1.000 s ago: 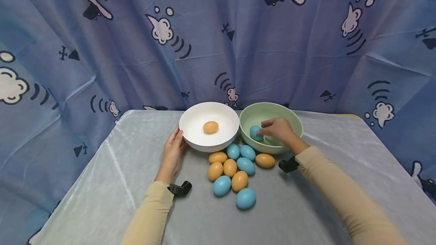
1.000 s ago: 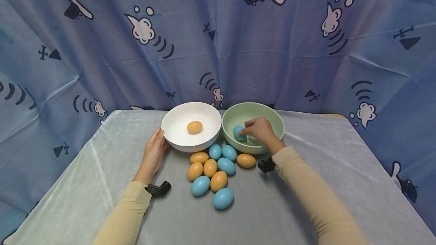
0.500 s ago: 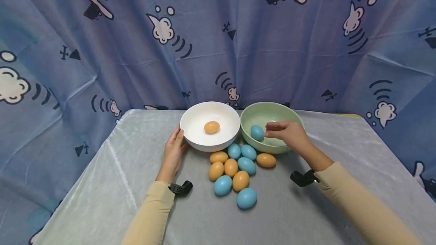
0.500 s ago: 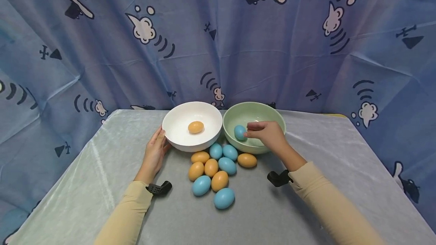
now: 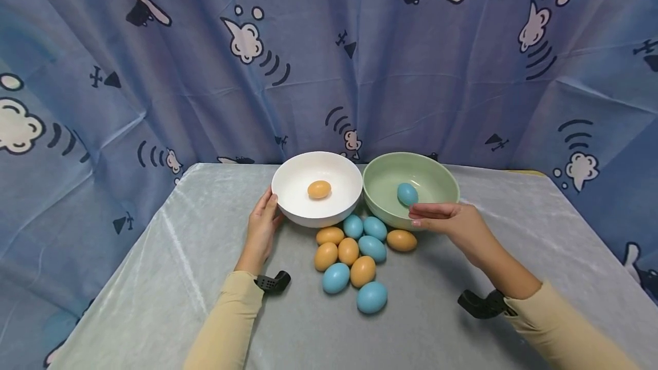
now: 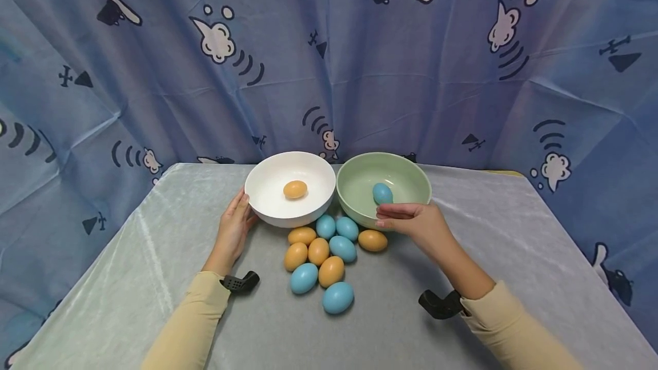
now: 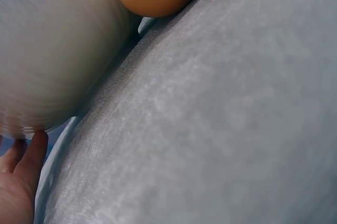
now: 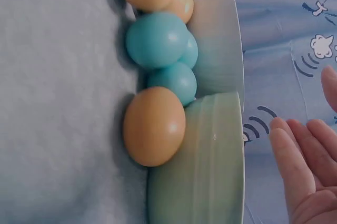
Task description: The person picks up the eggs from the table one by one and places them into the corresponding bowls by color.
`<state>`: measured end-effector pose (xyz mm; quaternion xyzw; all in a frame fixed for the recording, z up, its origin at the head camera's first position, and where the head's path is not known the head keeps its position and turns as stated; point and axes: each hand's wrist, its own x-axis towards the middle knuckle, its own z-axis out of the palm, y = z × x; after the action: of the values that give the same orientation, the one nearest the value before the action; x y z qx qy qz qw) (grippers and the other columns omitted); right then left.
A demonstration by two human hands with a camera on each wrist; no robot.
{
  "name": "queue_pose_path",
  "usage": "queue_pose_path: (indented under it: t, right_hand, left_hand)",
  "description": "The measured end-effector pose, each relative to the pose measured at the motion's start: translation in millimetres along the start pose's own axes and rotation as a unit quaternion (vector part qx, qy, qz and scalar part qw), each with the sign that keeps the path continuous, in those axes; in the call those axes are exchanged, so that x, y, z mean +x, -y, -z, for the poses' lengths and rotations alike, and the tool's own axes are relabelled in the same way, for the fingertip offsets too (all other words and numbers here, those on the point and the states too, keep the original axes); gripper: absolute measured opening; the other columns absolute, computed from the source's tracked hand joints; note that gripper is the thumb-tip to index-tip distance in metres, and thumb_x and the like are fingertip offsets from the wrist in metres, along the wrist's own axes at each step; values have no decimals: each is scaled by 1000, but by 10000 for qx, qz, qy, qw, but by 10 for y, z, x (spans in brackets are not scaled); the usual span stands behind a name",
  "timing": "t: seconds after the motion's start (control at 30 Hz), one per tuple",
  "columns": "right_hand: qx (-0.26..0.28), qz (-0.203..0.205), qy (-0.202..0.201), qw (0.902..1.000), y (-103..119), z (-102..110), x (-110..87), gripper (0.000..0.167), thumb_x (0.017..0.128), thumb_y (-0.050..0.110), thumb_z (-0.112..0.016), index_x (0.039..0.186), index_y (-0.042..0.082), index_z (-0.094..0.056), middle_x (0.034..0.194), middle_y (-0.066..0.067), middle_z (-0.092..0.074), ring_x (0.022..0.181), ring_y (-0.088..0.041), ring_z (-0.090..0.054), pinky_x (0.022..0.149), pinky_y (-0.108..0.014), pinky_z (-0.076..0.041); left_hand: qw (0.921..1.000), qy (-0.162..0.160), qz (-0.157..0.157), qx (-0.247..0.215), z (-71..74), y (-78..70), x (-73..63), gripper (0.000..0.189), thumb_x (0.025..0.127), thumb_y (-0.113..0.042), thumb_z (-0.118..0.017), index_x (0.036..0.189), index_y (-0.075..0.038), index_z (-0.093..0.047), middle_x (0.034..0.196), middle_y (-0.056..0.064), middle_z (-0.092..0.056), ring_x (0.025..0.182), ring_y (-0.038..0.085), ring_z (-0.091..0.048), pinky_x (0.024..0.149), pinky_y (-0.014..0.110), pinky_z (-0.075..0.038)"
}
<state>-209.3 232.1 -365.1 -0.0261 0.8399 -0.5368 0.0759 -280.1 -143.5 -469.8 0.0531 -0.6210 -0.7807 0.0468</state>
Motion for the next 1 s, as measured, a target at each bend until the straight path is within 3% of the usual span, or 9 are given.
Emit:
queue_pose_path:
  t: [0.4,1.0]
  right_hand:
    - [314,-278,210,9989,-184,12,-236,55,88,27,-77,133,-1,-61,112,12,-75,100,6,-68,85,-11,-51]
    - [70,-596,13,9982,-461,-9,-208,56,87,28,-78,132,-1,-62,109,13,-75,94,10,-66,80,-12,-52]
  left_hand:
    - [10000,-49,39,15,-7,-11,13,57,103,-40,-52,155,-21,-37,160,-4,-37,147,15,-37,119,46,-37]
    - [10000,-31,36,2,1,-16,-3,57,103,-40,-52,155,-21,-37,161,-3,-36,147,16,-37,119,47,-36]
